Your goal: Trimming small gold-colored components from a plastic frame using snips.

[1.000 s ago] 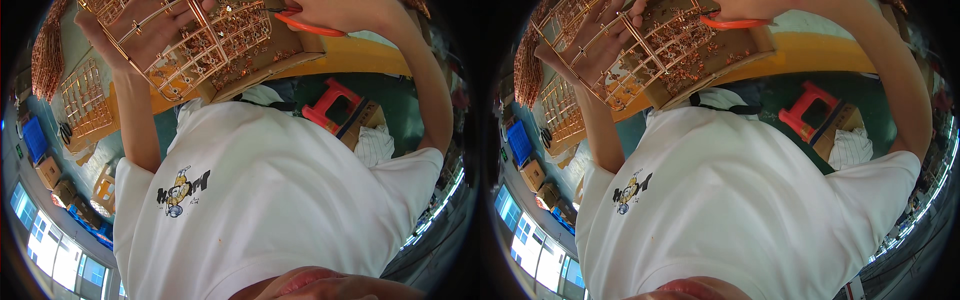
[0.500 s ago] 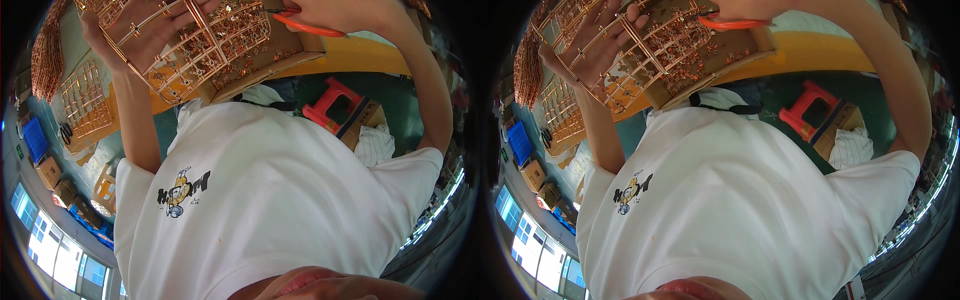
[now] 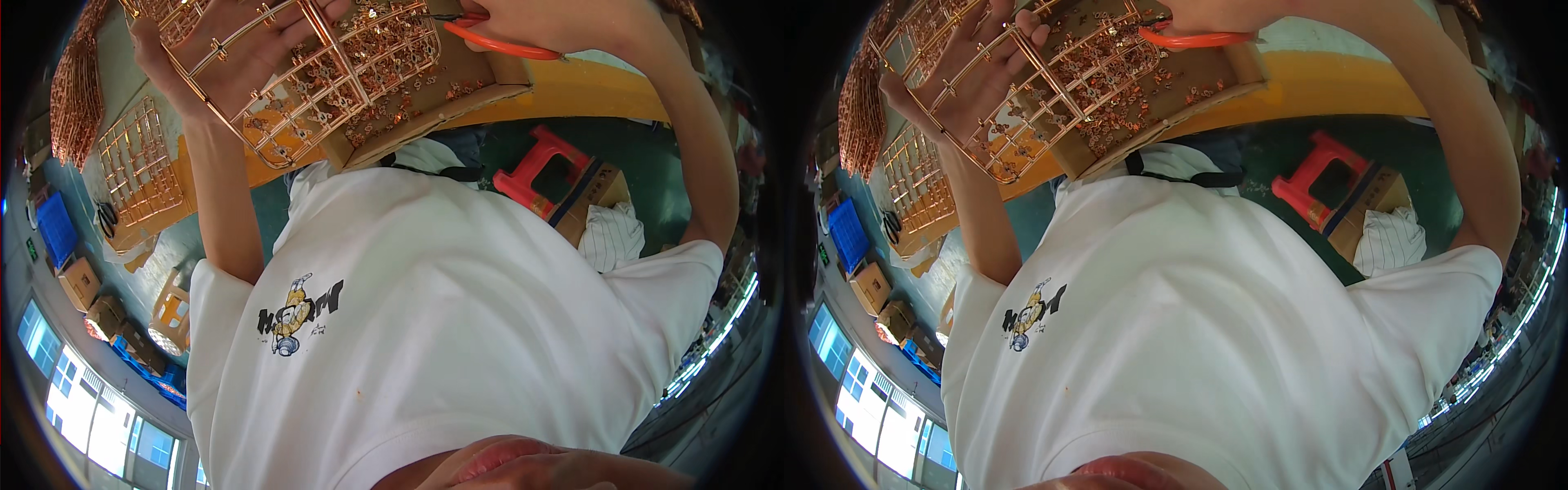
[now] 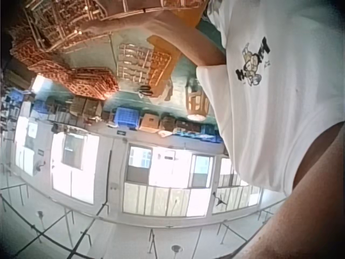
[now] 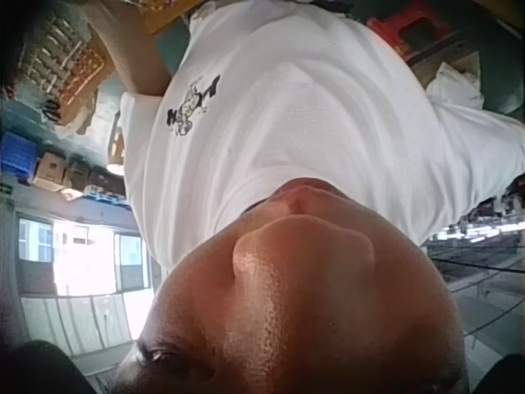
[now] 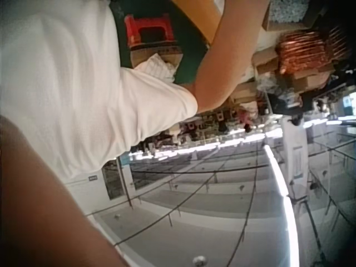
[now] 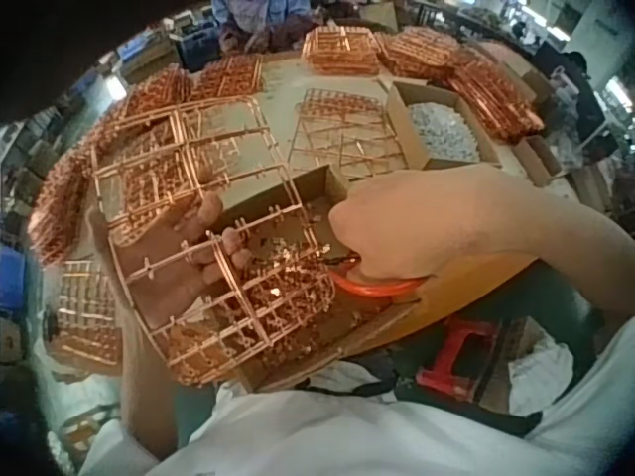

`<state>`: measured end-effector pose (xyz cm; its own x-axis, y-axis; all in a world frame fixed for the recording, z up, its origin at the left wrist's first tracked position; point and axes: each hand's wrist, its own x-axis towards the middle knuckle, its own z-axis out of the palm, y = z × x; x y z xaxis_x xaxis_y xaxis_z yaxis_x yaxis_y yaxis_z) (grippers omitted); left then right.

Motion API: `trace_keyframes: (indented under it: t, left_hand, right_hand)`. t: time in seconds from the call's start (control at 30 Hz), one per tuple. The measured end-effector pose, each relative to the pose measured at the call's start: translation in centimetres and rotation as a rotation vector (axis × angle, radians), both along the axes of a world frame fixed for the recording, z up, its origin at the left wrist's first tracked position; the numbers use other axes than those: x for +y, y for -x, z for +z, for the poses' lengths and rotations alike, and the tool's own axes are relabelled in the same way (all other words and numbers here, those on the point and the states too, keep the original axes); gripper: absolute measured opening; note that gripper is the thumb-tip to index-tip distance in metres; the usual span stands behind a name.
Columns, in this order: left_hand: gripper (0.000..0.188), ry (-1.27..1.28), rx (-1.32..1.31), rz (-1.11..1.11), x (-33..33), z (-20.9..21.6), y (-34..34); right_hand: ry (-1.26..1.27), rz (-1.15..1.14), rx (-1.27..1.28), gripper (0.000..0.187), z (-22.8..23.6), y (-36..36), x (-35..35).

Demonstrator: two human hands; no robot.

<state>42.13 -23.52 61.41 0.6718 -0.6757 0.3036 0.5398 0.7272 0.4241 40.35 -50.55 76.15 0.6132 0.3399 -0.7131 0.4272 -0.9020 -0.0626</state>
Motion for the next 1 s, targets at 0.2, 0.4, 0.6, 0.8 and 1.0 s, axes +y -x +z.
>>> trace_keyframes:
  t: [0.2,0.4,0.6,0.8,1.0]
  left_hand:
    - [0.105,0.010,-0.044,-0.025,0.2,-0.3,-0.1]
    - [0.110,0.001,-0.047,-0.050,-0.1,-0.1,0.0]
    - [0.119,-0.330,0.108,0.113,-0.1,2.6,1.4]
    - [0.120,-0.333,0.060,0.086,0.1,2.0,1.0]
    - [0.122,0.180,0.021,-0.262,-0.3,-2.3,-1.9]
  right_hand:
    - [-0.017,0.013,0.018,0.033,0.2,0.0,0.3]
    - [-0.018,0.056,0.000,0.033,-0.4,-0.1,0.0]
    - [-0.005,-0.035,0.071,0.034,1.1,0.1,1.1]
    - [-0.089,0.058,0.101,0.034,1.1,-0.4,-0.2]
    - [-0.049,0.060,0.161,0.035,0.7,-0.9,-0.1]
